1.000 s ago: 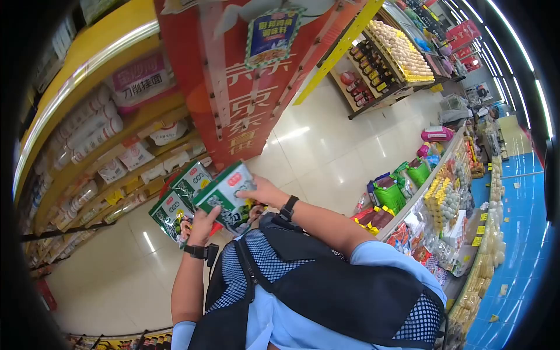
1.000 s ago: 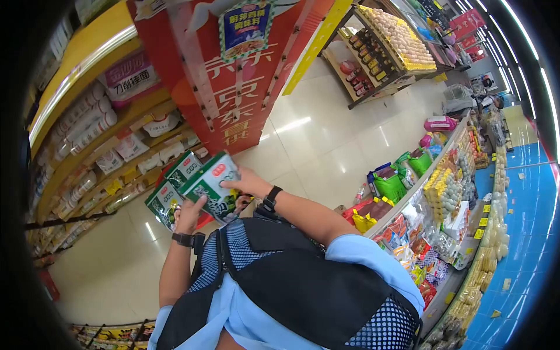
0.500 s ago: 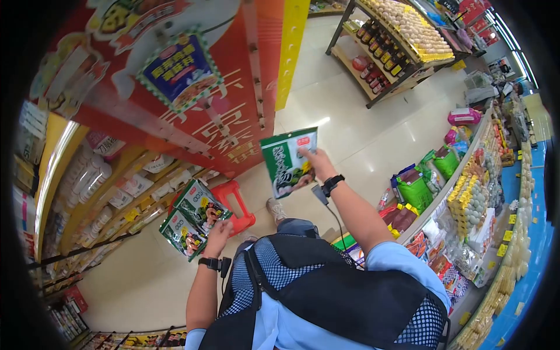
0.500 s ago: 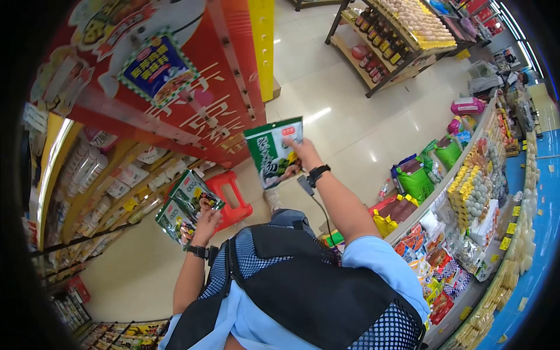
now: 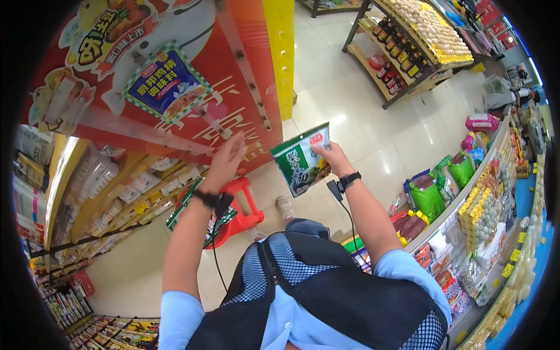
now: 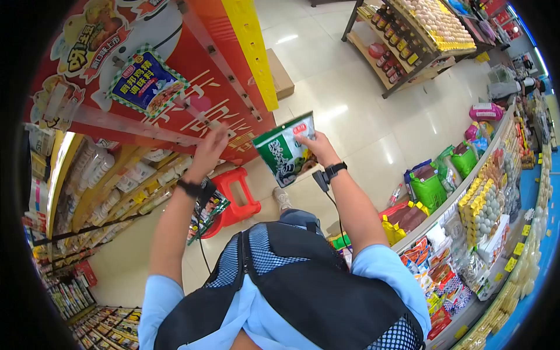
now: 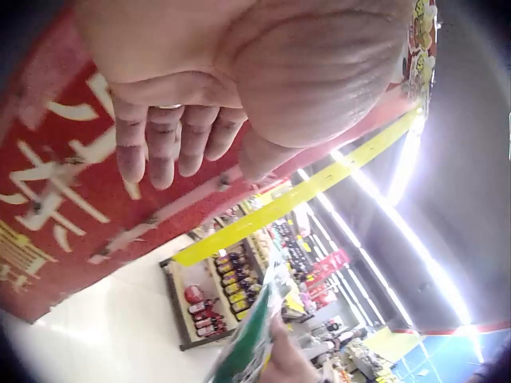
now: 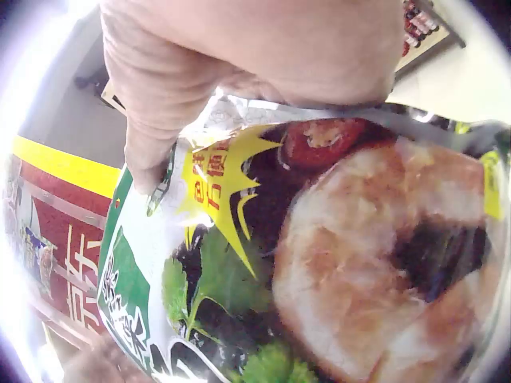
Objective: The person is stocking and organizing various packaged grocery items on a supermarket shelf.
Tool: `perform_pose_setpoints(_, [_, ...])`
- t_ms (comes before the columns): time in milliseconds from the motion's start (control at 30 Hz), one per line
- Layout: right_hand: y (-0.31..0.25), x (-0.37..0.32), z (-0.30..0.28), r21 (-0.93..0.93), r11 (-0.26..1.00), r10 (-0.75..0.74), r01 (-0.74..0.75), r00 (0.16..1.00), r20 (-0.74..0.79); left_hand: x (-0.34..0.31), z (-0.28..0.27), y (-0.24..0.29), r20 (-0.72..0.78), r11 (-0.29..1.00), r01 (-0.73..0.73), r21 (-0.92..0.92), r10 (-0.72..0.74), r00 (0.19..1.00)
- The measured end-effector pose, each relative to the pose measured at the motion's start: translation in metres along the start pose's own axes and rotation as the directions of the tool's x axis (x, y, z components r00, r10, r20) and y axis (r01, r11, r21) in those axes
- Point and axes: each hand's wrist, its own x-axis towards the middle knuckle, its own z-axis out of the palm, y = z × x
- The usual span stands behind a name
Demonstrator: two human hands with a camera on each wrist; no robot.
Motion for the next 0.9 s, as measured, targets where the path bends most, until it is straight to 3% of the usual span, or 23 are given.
perform_pose_setpoints(67, [0.005,-0.013,-0.006,0.002,0.998,0.055,-0.055,0.998,-0.015,0.048,0.021,0.033,0.035,0.996,-0.090,0.002,0.090,0.995])
perform_pose_setpoints(133, [0.009,-0.025,-0.014,-0.017,0.998,0.066,-0.066,0.997,-0.028,0.086,0.050,0.048,-0.069,0.984,-0.171,-0.043,0.168,0.983])
perform_pose_setpoints(233, [0.011,-0.037,-0.022,-0.004,0.999,0.050,-0.050,0.997,-0.051,0.123,0.074,0.051,-0.118,0.981,-0.178,-0.081,0.168,0.979])
perform_pose_setpoints(333, [0.006,-0.051,-0.027,0.009,1.000,0.027,-0.026,0.996,-0.090,0.131,0.077,0.051,0.053,0.999,0.016,0.037,-0.018,0.998])
perform_pose_setpoints(433, [0.000,-0.053,-0.026,-0.019,1.000,0.017,-0.019,0.994,-0.108,0.111,0.086,0.067,0.072,0.984,0.093,-0.154,-0.082,0.994])
perform_pose_setpoints(467, [0.001,-0.051,-0.025,-0.059,0.998,0.011,-0.017,0.994,-0.111,0.113,0.082,0.052,0.124,0.985,0.128,-0.113,-0.114,0.986])
perform_pose_setpoints(567, [0.002,-0.048,-0.022,-0.259,0.962,0.054,-0.089,0.989,-0.140,0.091,0.075,0.054,0.147,0.926,0.233,-0.296,-0.197,0.969])
perform_pose_setpoints(700, [-0.011,-0.057,0.003,-0.197,0.980,-0.012,-0.006,0.996,-0.093,0.067,0.060,0.055,0.185,0.888,0.320,-0.331,-0.271,0.945])
perform_pose_setpoints(900, [-0.035,-0.055,0.042,-0.283,0.959,-0.009,-0.011,0.998,-0.069,0.052,0.049,0.061,0.232,0.891,0.403,-0.210,-0.355,0.906])
